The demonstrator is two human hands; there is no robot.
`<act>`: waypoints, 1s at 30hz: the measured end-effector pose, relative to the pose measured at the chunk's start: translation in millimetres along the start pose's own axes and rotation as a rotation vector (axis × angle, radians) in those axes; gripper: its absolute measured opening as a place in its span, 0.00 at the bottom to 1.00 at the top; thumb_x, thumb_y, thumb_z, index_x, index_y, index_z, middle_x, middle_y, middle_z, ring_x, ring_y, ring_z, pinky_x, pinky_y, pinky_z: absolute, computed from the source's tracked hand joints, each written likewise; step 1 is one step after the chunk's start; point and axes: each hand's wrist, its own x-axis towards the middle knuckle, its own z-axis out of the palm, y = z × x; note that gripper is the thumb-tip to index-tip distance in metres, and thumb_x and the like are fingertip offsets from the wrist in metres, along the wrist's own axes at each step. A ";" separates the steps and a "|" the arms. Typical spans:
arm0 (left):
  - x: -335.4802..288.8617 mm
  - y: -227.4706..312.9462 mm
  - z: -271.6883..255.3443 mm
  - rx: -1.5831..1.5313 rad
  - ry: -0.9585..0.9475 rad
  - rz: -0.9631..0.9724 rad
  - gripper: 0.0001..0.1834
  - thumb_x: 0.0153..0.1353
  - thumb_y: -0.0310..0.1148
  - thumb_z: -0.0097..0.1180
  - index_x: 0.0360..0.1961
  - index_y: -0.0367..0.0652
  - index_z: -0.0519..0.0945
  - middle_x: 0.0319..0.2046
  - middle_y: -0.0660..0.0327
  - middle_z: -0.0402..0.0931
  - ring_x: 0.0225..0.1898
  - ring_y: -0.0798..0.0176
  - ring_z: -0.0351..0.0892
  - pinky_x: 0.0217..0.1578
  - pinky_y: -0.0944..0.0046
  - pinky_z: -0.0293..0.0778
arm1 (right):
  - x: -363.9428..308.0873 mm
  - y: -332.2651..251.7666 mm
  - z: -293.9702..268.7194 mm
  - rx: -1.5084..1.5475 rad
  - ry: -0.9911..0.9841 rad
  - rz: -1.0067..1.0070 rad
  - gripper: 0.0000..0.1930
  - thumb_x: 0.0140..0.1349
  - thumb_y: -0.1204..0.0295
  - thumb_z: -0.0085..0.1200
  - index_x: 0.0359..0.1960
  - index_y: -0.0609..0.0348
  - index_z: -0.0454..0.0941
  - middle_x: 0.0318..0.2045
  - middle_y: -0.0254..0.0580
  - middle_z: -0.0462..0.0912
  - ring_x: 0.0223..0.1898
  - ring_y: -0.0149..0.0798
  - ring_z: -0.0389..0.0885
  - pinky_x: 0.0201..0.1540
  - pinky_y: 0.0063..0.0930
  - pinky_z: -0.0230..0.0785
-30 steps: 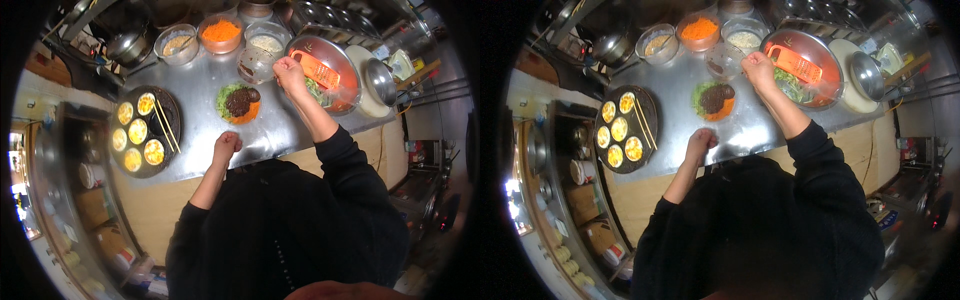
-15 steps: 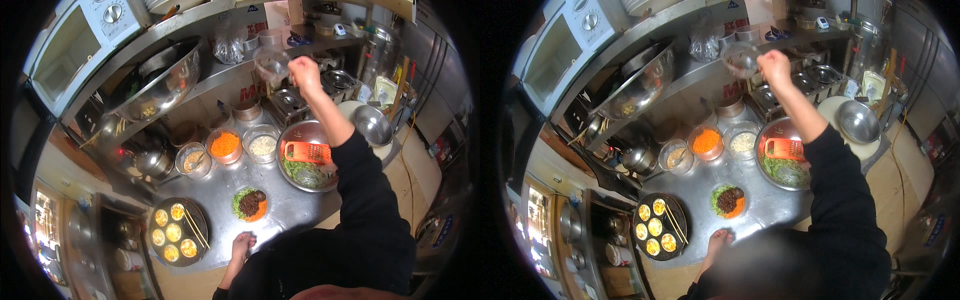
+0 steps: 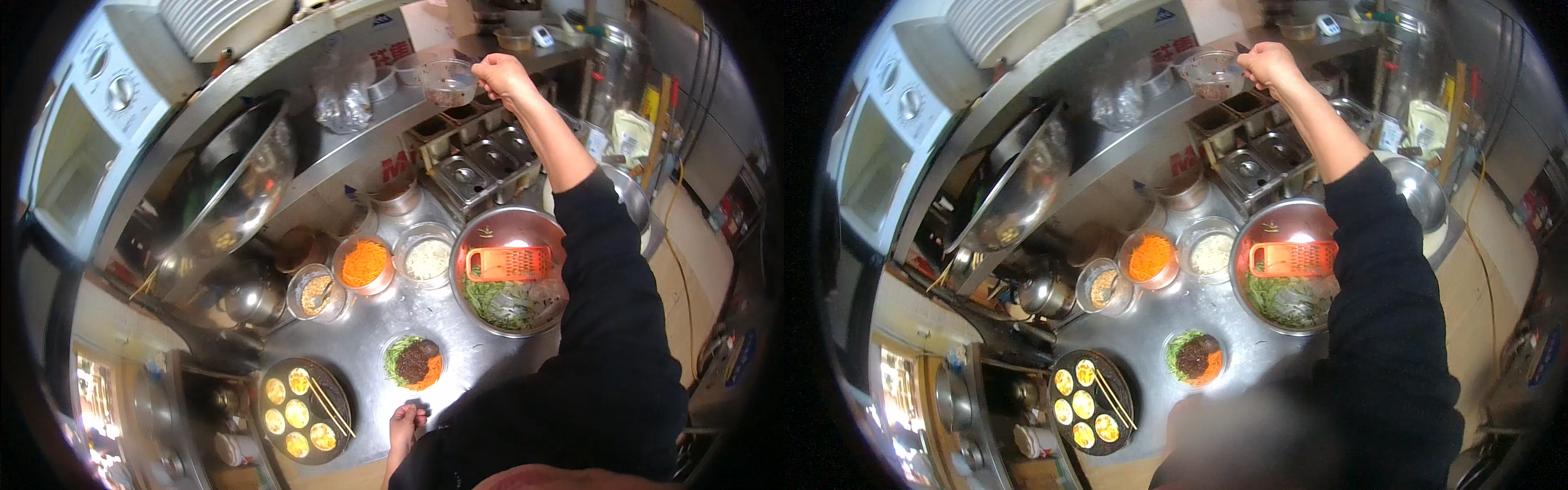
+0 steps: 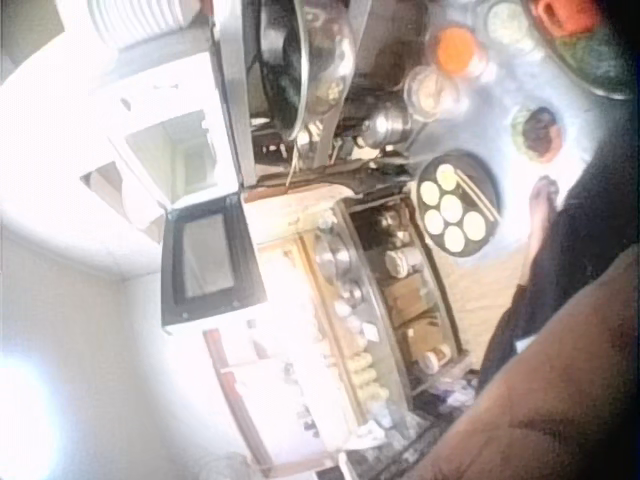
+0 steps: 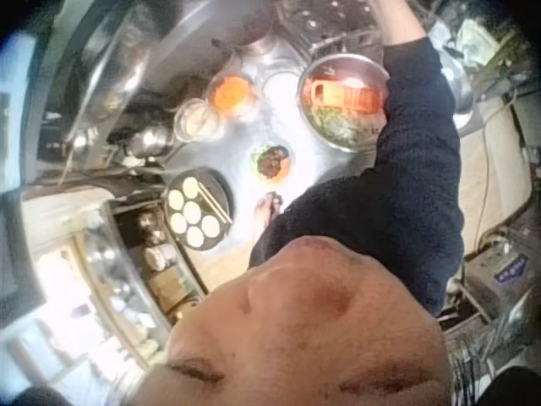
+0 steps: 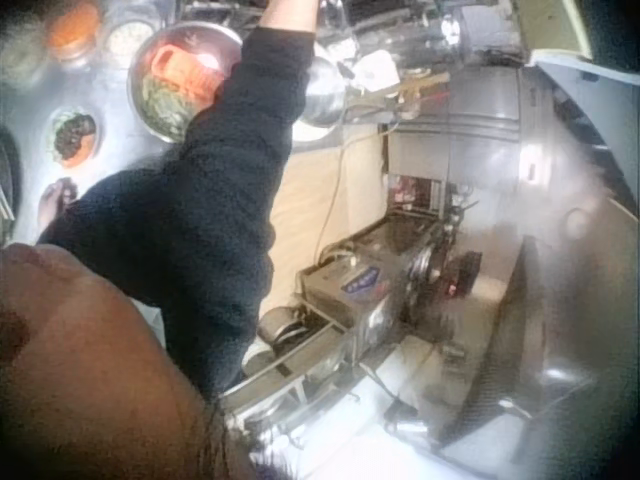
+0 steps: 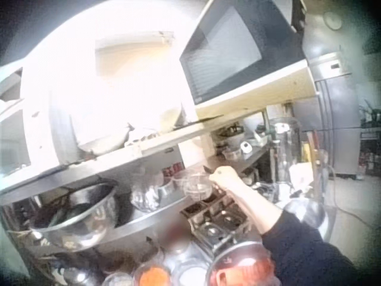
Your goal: The person assembles a noodle bowl by layering noodles, shredded cucumber, shredded carrot, and a dark sauce in a clear plastic container. They then add pickled vegetables using chopsticks, place the bowl in a plastic bag, and tie it closed.
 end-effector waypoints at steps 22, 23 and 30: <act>-14.6 40.1 39.5 0.414 -0.058 0.164 0.13 0.61 0.40 0.56 0.34 0.40 0.80 0.44 0.48 0.75 0.41 0.47 0.74 0.40 0.51 0.73 | 142.6 49.2 -95.1 -0.701 0.591 0.167 0.19 0.55 0.60 0.54 0.37 0.64 0.82 0.39 0.58 0.83 0.44 0.55 0.81 0.47 0.41 0.74; -20.8 49.8 45.6 0.612 -0.079 0.250 0.13 0.60 0.41 0.56 0.34 0.40 0.80 0.46 0.47 0.75 0.42 0.46 0.74 0.41 0.50 0.72 | 144.5 49.8 -92.3 -0.720 0.577 0.156 0.20 0.55 0.58 0.53 0.37 0.65 0.82 0.39 0.58 0.83 0.44 0.55 0.81 0.48 0.41 0.73; -23.5 62.7 52.3 0.568 0.225 0.102 0.22 0.68 0.37 0.35 0.24 0.38 0.79 0.21 0.61 0.77 0.23 0.65 0.73 0.29 0.63 0.69 | 116.0 54.3 -79.6 -1.208 0.479 -0.088 0.27 0.69 0.54 0.34 0.39 0.66 0.80 0.37 0.61 0.82 0.42 0.60 0.80 0.47 0.50 0.69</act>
